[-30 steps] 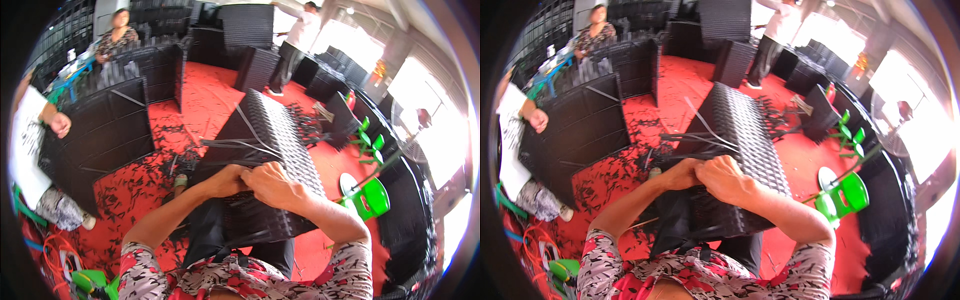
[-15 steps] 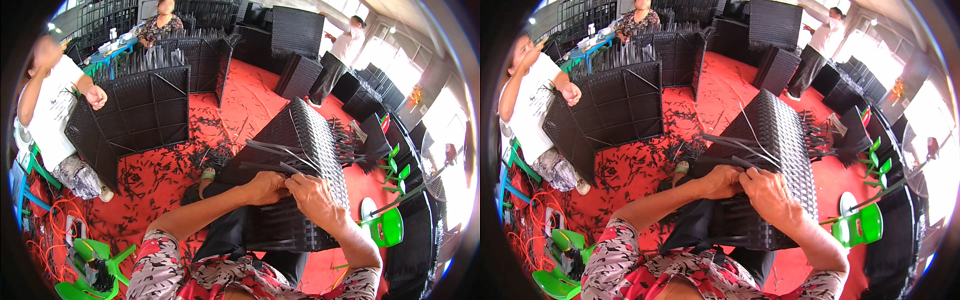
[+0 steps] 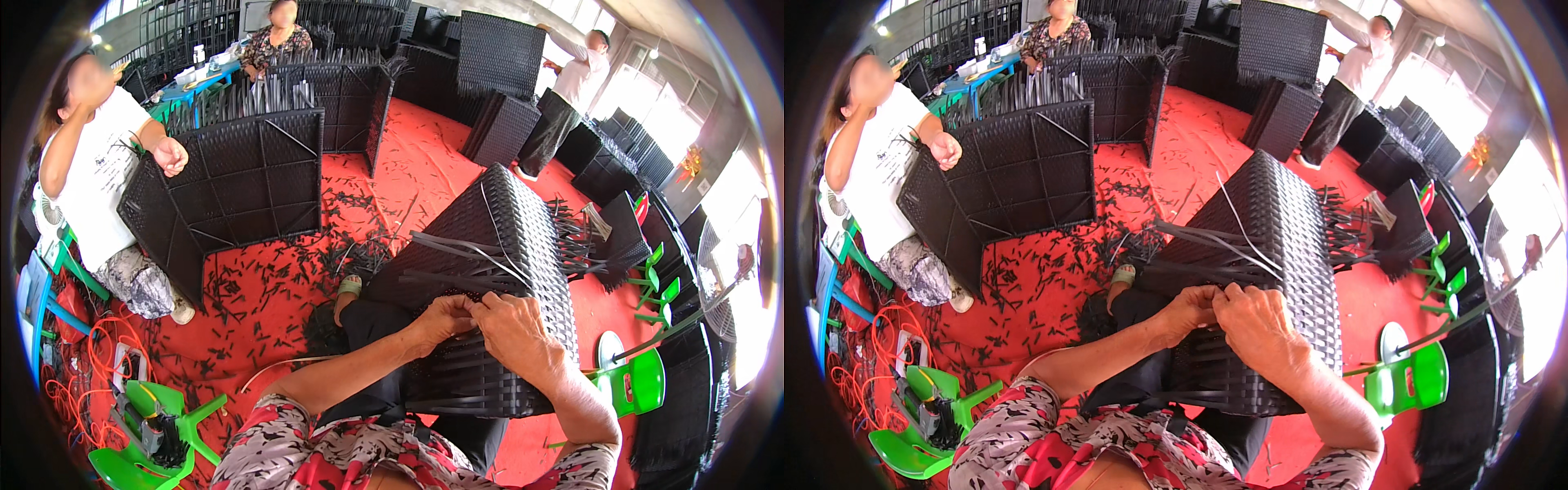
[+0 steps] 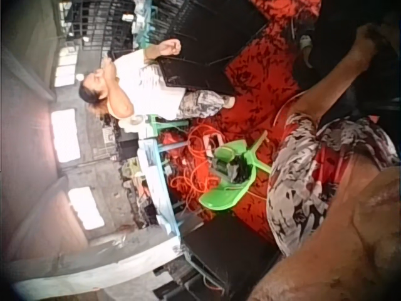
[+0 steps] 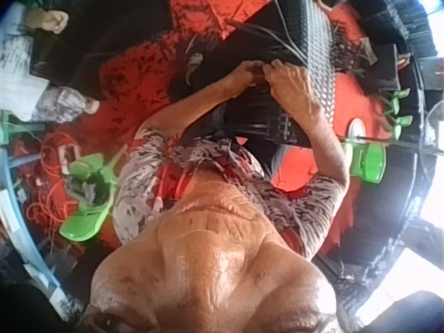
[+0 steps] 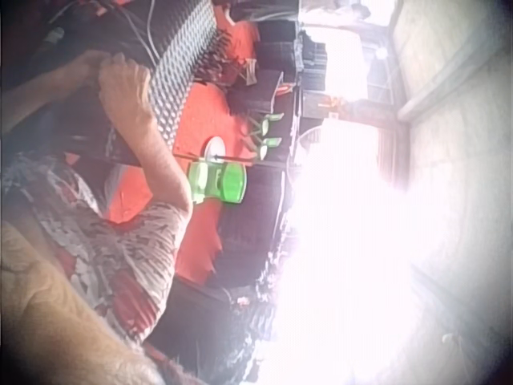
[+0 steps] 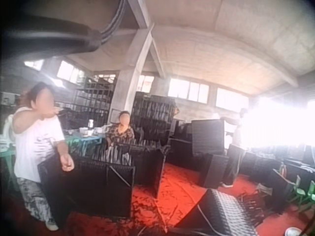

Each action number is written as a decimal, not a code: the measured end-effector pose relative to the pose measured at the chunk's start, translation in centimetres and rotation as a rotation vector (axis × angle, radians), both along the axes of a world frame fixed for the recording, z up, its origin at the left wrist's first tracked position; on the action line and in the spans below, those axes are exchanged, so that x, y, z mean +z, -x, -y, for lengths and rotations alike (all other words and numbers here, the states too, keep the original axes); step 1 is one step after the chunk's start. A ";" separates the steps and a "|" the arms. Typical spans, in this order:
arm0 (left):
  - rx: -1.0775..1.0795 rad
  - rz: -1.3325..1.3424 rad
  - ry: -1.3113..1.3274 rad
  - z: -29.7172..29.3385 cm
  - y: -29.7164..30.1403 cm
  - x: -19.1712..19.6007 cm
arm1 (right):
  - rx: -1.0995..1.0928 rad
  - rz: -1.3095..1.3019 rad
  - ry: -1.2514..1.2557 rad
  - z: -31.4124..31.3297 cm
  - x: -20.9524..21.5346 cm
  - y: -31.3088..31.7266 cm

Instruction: The person weaves black plastic strips into the frame of a wicker piece of furniture by hand, securing the ends and smoothing the rows.

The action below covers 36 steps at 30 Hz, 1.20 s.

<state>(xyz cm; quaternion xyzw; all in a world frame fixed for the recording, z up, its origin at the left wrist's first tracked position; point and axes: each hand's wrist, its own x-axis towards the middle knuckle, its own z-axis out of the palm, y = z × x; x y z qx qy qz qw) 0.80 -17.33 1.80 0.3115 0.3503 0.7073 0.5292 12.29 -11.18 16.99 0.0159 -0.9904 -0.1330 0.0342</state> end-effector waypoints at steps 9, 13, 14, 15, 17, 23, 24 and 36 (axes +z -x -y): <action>-0.156 -0.208 0.082 0.6 1.7 -4.0 | 0.052 -0.001 0.053 0.1 -0.4 -0.5; -0.111 -0.466 0.002 -0.1 2.9 -3.4 | 0.171 -0.109 0.206 -2.2 -0.4 -1.2; -0.076 -0.539 0.031 0.8 1.9 -3.2 | 0.321 -0.098 0.210 -2.7 0.0 -1.2; -0.013 -0.450 -0.064 1.2 1.7 -3.2 | 0.290 -0.228 0.452 -2.5 1.0 -1.6; 0.216 -0.472 -0.056 2.4 2.7 -3.8 | -0.046 -0.357 0.769 -1.8 3.0 -2.4; 0.824 -1.102 -0.132 4.5 2.1 2.2 | -0.274 -0.621 0.803 -4.5 2.4 -5.0; 0.691 -0.945 -0.071 4.4 1.3 3.5 | -0.317 -0.596 0.813 -4.5 2.3 -5.3; 0.558 -0.241 -0.262 1.9 -1.2 7.4 | -0.142 -0.544 0.784 -4.2 1.7 -3.0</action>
